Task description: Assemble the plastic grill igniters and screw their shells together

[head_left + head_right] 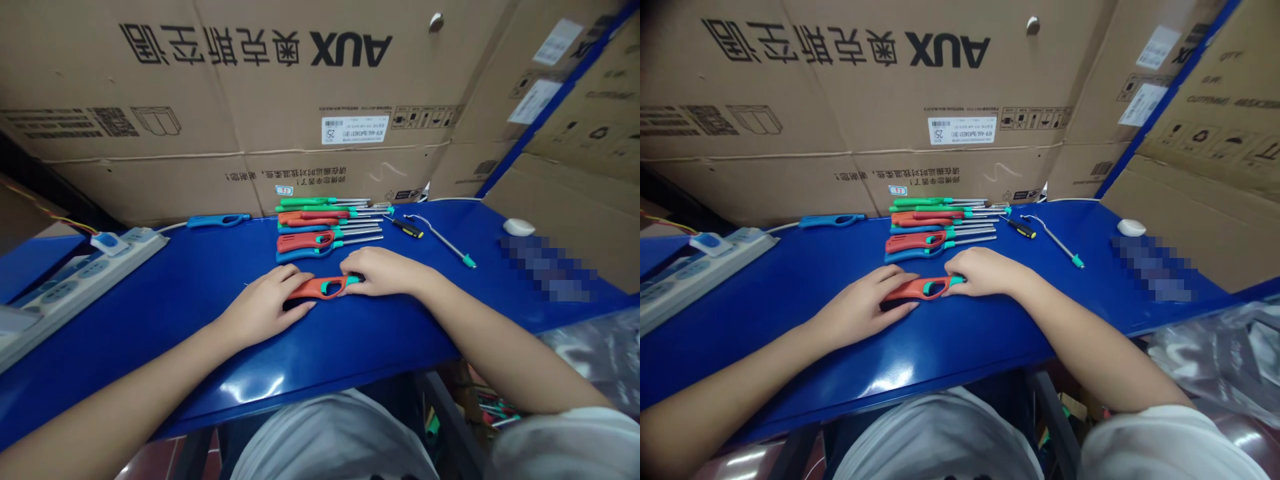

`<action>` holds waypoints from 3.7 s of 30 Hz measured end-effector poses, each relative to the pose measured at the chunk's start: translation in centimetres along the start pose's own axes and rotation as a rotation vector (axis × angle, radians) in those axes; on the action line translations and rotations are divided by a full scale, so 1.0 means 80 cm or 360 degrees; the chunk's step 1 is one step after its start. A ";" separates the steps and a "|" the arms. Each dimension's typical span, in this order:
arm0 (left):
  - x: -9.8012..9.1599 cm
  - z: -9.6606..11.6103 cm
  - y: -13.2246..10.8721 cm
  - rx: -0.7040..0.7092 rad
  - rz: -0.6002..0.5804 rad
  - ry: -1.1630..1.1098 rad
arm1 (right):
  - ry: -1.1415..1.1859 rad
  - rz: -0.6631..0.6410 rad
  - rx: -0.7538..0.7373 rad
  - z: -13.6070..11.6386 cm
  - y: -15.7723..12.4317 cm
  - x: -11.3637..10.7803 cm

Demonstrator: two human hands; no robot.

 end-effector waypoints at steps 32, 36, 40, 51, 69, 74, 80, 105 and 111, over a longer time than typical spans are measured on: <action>-0.007 -0.002 -0.008 0.0067 0.0028 0.0007 | -0.0254 0.0328 0.1719 0.248 -0.111 -0.028; -0.007 0.001 -0.009 0.0058 0.0007 0.0006 | -0.0286 0.0082 0.1664 0.255 -0.106 -0.002; -0.007 0.001 -0.009 0.0049 0.0006 -0.0011 | -0.0312 0.0039 0.1671 0.257 -0.105 0.005; -0.006 -0.001 -0.009 0.0033 0.0007 -0.0079 | -0.0015 0.0529 0.1727 0.264 -0.132 -0.045; -0.027 0.004 -0.011 -0.0044 0.0013 0.0148 | 0.0638 0.1526 0.0986 0.124 -0.074 -0.090; -0.093 -0.028 -0.014 -0.0219 0.0306 0.0351 | 0.1442 0.1189 0.0612 0.038 0.002 -0.071; -0.133 -0.051 -0.020 -0.0331 0.0626 0.0456 | 0.2021 0.1032 0.0481 -0.023 0.055 -0.025; -0.113 -0.063 -0.013 -0.0351 0.0685 -0.0361 | 0.2030 0.1129 0.0505 0.012 0.040 -0.032; -0.061 -0.055 -0.005 -0.0347 0.0595 -0.1159 | 0.2025 0.1524 0.0788 0.070 -0.004 -0.061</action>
Point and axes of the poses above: each hand's wrist, its own y-axis towards the middle knuckle, its own x-axis out of the palm, z = x × y, the point moved 10 cm from there along y, towards the middle knuckle, and after that the axes turned 11 degrees about -y, right-handed, at the moved point
